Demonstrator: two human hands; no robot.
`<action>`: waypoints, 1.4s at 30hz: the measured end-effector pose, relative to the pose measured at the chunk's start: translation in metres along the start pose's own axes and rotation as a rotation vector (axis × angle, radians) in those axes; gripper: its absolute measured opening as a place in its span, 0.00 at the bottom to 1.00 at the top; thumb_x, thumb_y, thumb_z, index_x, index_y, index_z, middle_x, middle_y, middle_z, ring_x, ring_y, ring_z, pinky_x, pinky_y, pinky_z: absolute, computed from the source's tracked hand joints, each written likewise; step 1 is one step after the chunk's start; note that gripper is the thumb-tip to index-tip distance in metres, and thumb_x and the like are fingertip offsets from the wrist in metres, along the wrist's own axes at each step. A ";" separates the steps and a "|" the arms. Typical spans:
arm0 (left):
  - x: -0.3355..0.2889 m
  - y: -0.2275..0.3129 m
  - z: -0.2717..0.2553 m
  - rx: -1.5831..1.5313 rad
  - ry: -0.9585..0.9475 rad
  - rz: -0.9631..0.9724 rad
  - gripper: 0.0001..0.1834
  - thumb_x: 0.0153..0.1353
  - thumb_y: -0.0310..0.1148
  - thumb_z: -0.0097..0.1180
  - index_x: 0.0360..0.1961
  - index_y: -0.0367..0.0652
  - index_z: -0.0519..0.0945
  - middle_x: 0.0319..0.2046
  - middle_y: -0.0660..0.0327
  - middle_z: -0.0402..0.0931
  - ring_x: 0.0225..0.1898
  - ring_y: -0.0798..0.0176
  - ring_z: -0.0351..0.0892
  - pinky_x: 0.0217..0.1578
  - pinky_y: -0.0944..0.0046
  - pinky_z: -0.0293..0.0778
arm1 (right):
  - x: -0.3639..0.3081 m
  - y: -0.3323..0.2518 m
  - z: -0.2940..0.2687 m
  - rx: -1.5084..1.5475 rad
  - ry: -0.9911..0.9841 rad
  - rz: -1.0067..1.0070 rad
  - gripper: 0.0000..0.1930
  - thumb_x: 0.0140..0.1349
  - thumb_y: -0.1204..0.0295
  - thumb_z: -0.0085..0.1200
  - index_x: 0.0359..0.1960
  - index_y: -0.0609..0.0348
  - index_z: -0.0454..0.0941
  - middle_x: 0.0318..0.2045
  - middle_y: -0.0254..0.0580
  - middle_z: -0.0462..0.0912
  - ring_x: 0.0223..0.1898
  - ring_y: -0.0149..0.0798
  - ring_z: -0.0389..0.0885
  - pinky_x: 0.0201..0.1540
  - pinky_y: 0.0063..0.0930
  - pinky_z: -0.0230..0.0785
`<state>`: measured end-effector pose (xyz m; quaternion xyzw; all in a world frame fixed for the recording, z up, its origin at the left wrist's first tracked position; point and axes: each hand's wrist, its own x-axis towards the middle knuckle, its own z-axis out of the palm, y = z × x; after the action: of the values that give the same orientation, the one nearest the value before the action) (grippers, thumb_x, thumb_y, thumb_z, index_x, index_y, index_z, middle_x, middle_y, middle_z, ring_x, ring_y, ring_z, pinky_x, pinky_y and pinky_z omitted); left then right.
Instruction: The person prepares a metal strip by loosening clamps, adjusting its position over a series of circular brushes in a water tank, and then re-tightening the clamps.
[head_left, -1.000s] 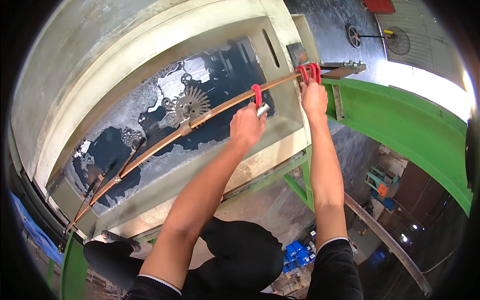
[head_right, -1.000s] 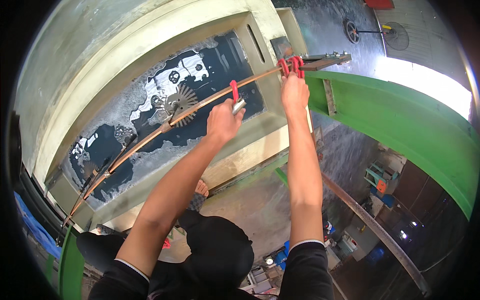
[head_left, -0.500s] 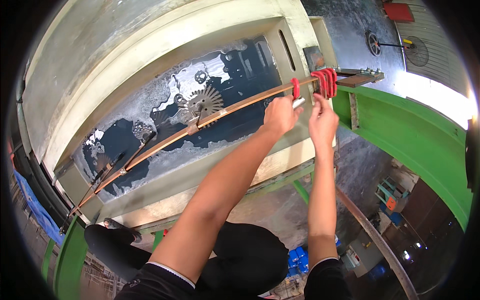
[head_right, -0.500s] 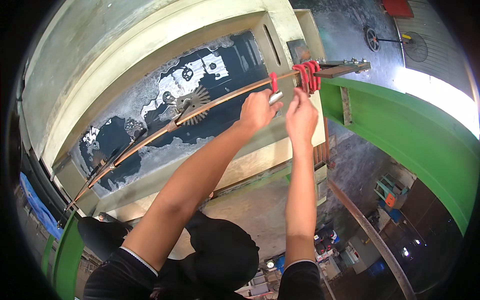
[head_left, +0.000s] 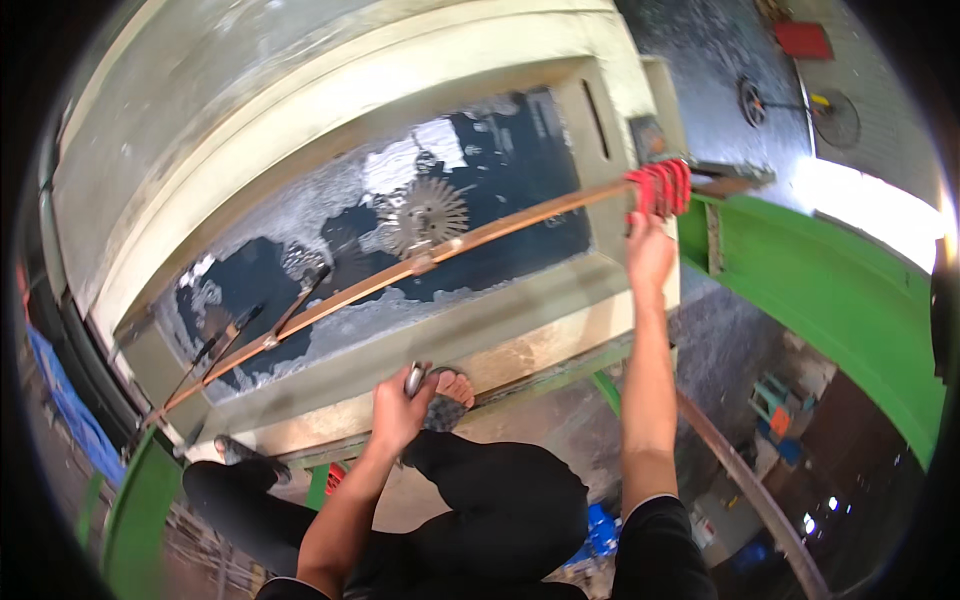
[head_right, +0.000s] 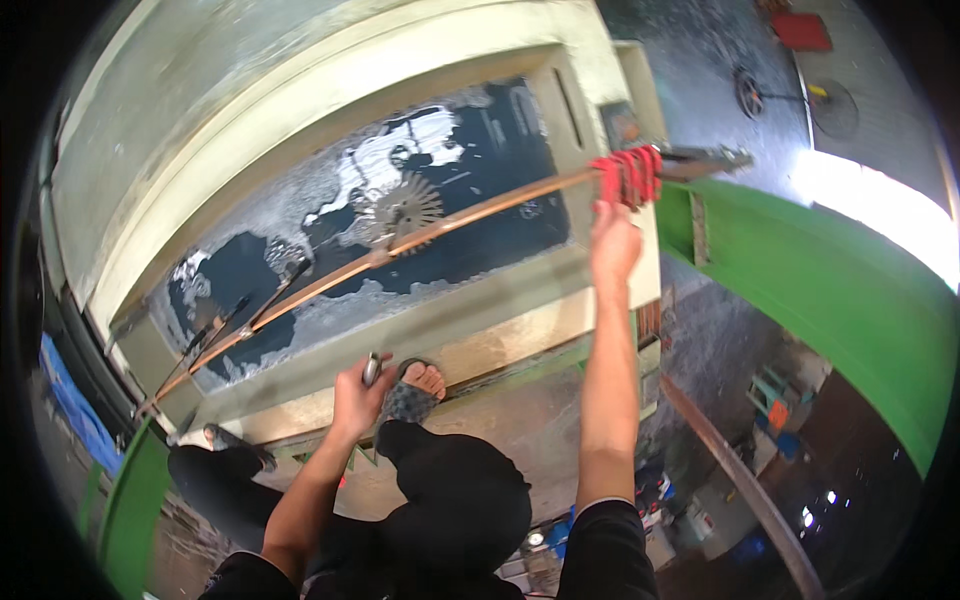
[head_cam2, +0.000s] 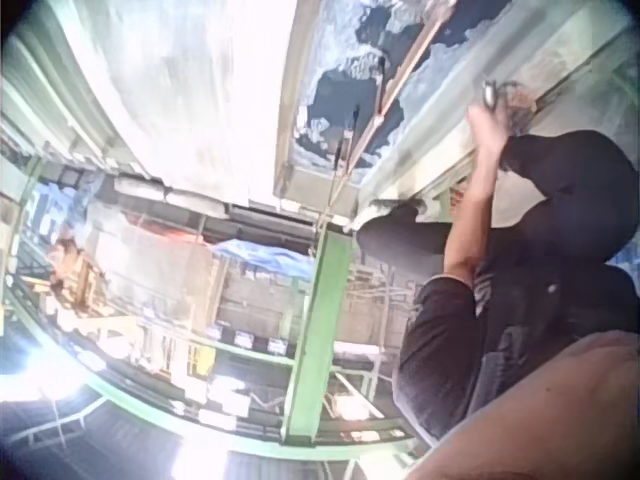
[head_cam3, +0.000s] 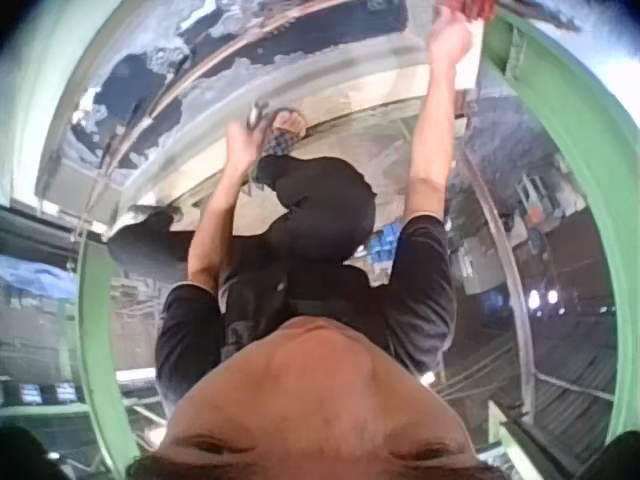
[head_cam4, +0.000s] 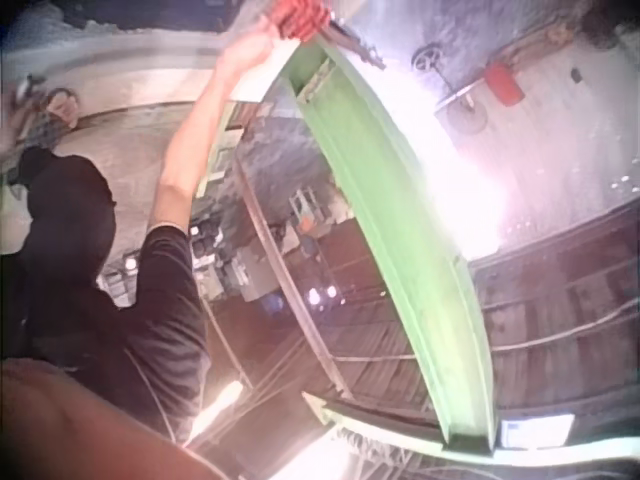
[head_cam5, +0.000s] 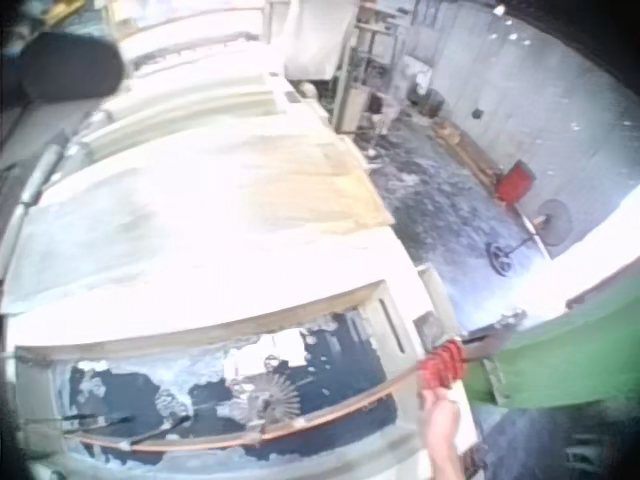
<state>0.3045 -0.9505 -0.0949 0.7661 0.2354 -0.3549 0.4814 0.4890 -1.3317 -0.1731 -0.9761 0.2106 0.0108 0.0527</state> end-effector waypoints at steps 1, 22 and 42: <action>-0.014 -0.010 -0.007 0.000 0.041 -0.019 0.13 0.64 0.30 0.61 0.46 0.34 0.82 0.24 0.58 0.81 0.27 0.71 0.79 0.30 0.66 0.75 | 0.010 0.010 0.004 -0.051 0.073 0.019 0.17 0.68 0.53 0.51 0.38 0.51 0.84 0.23 0.56 0.83 0.29 0.60 0.83 0.34 0.52 0.74; 0.039 -0.068 -0.174 0.335 0.627 0.078 0.19 0.57 0.36 0.68 0.50 0.43 0.84 0.32 0.48 0.83 0.26 0.55 0.79 0.34 0.59 0.75 | -0.137 -0.219 0.035 0.102 -0.341 -1.142 0.10 0.56 0.69 0.59 0.39 0.53 0.76 0.39 0.37 0.78 0.48 0.43 0.75 0.52 0.39 0.73; 0.047 -0.070 -0.188 0.426 0.441 0.197 0.14 0.57 0.34 0.68 0.38 0.35 0.83 0.38 0.50 0.81 0.39 0.43 0.81 0.41 0.56 0.74 | -0.033 -0.128 0.000 0.025 -0.300 -1.100 0.08 0.59 0.71 0.56 0.38 0.58 0.80 0.35 0.37 0.81 0.43 0.40 0.79 0.46 0.34 0.75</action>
<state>0.3447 -0.7497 -0.1180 0.9272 0.1791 -0.1733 0.2796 0.5119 -1.2025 -0.1595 -0.9292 -0.3383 0.1176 0.0914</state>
